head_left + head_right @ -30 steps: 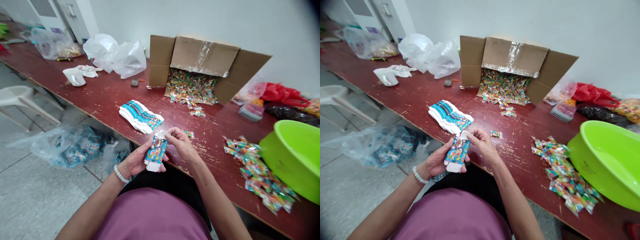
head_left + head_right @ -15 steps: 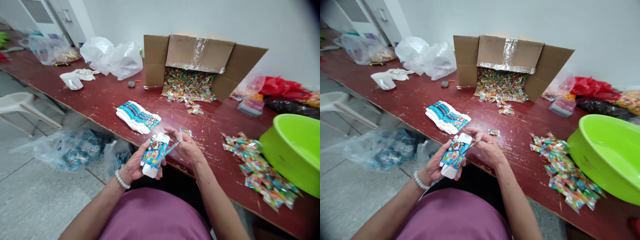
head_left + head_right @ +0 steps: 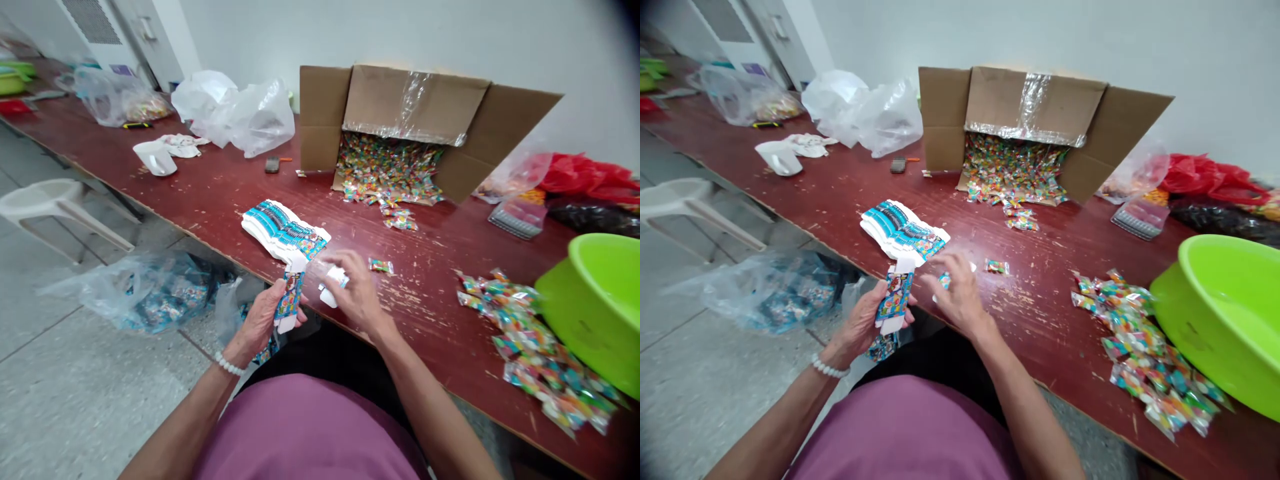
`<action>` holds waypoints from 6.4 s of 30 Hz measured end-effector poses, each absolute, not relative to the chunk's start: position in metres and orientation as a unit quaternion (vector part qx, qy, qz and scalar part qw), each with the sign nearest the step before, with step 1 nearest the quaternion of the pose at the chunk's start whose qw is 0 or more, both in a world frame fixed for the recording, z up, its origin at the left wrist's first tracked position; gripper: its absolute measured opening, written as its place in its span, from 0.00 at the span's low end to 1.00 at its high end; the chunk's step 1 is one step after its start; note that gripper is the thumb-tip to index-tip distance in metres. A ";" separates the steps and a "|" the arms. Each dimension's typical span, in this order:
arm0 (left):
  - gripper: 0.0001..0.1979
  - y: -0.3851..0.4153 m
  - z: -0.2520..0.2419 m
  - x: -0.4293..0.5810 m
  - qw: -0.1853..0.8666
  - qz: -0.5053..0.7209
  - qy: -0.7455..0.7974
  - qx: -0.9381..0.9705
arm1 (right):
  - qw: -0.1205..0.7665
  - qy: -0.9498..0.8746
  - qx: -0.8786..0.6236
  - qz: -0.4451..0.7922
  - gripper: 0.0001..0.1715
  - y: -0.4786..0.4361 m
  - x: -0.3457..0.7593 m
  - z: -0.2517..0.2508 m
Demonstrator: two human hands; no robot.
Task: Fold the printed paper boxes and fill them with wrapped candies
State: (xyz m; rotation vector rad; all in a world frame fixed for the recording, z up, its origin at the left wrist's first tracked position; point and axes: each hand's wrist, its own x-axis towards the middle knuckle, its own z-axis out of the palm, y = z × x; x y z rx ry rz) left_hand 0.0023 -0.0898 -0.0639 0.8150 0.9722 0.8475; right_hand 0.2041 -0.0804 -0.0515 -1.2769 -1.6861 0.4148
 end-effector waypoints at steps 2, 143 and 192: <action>0.29 -0.096 -0.061 0.008 0.751 0.370 0.423 0.347 | 0.455 -0.728 -0.469 0.207 0.16 -0.093 0.188 -0.042; 0.36 -0.141 -0.062 0.025 0.720 0.316 0.452 0.421 | 0.418 -0.589 -0.433 0.540 0.13 -0.153 0.197 -0.052; 0.28 -0.130 -0.059 0.011 0.760 0.331 0.421 0.368 | 0.497 -0.477 -0.490 0.534 0.25 -0.139 0.191 -0.054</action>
